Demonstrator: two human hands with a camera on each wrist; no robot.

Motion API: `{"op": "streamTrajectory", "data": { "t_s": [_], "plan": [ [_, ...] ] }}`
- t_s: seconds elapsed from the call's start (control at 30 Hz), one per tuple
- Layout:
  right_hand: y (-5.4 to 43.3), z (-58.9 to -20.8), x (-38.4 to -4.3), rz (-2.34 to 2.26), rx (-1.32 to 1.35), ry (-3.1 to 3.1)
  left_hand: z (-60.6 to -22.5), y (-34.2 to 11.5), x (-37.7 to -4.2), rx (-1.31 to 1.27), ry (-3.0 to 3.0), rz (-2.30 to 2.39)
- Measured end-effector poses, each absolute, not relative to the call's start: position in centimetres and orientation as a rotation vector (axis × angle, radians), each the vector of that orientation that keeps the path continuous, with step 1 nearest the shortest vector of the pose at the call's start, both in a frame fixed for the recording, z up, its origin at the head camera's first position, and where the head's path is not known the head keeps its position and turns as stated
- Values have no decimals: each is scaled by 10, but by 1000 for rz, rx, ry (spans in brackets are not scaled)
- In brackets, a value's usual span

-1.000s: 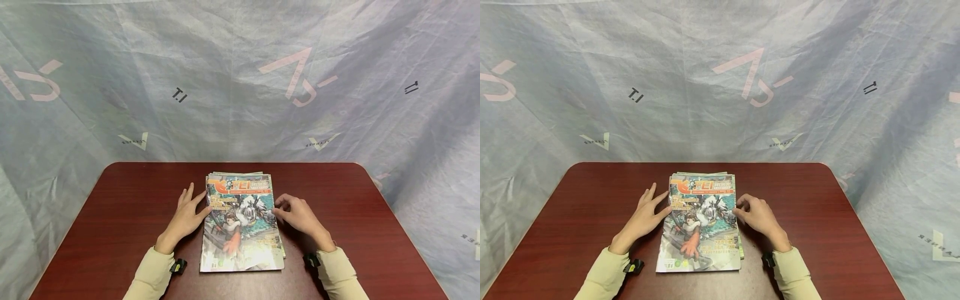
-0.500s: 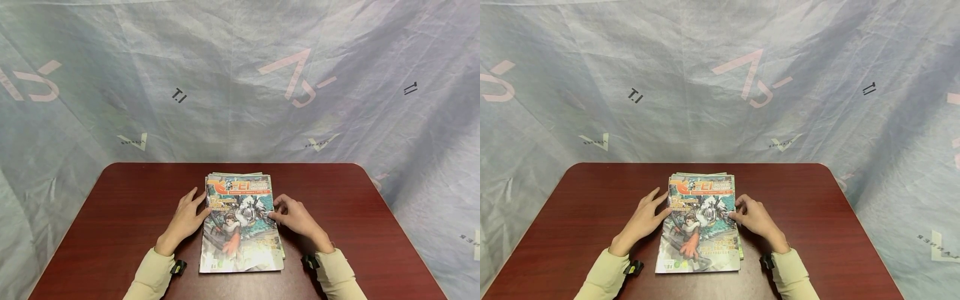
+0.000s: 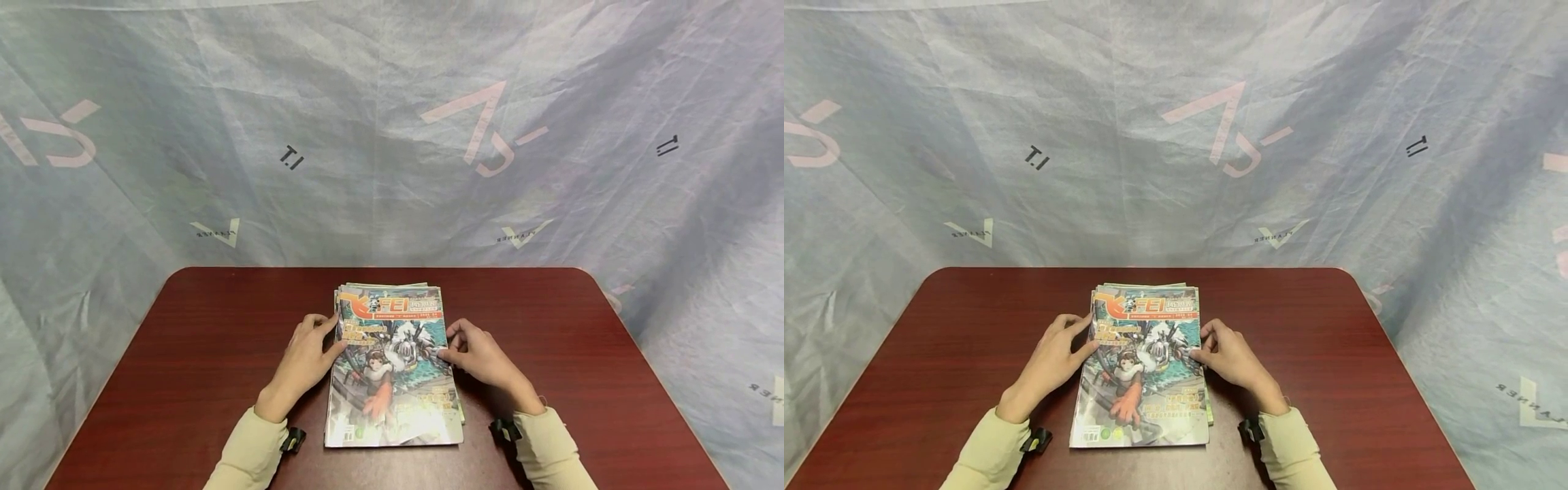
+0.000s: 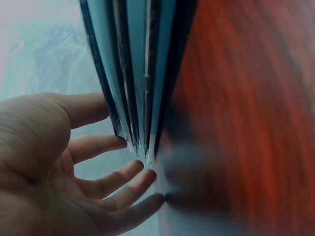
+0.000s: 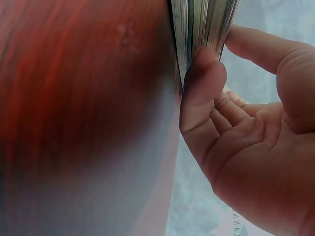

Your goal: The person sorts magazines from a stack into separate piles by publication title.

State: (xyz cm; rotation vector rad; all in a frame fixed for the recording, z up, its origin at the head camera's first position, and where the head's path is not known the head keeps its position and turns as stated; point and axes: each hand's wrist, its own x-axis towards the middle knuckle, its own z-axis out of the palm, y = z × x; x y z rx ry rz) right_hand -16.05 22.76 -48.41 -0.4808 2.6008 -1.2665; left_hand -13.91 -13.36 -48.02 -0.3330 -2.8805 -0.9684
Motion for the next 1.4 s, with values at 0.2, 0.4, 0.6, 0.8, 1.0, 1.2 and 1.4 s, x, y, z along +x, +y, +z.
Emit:
{"op": "streamTrajectory", "data": {
  "t_s": [0.2,0.4,0.6,0.8,1.0,1.2,1.4],
  "plan": [
    [227,-485,-161,-1282,-516,2599,-505,-139,-147,-433,-2682,-984],
    [225,-485,-161,-1293,-519,2602,-522,-144,-157,-519,-2608,-1080],
    [227,-484,-162,-1363,-515,2549,-513,-145,-158,-571,-2629,-1284],
    [226,-480,-160,-1472,-470,2456,-491,-148,-152,-619,-2787,-1517],
    [225,-474,-159,-1536,-423,2377,-465,-147,-142,-536,-2913,-1792],
    [225,-472,-159,-1566,-405,2313,-467,-149,-142,-517,-2869,-2023],
    [225,-471,-158,-1591,-391,2284,-467,-150,-141,-470,-2834,-2116]
  ]
}}
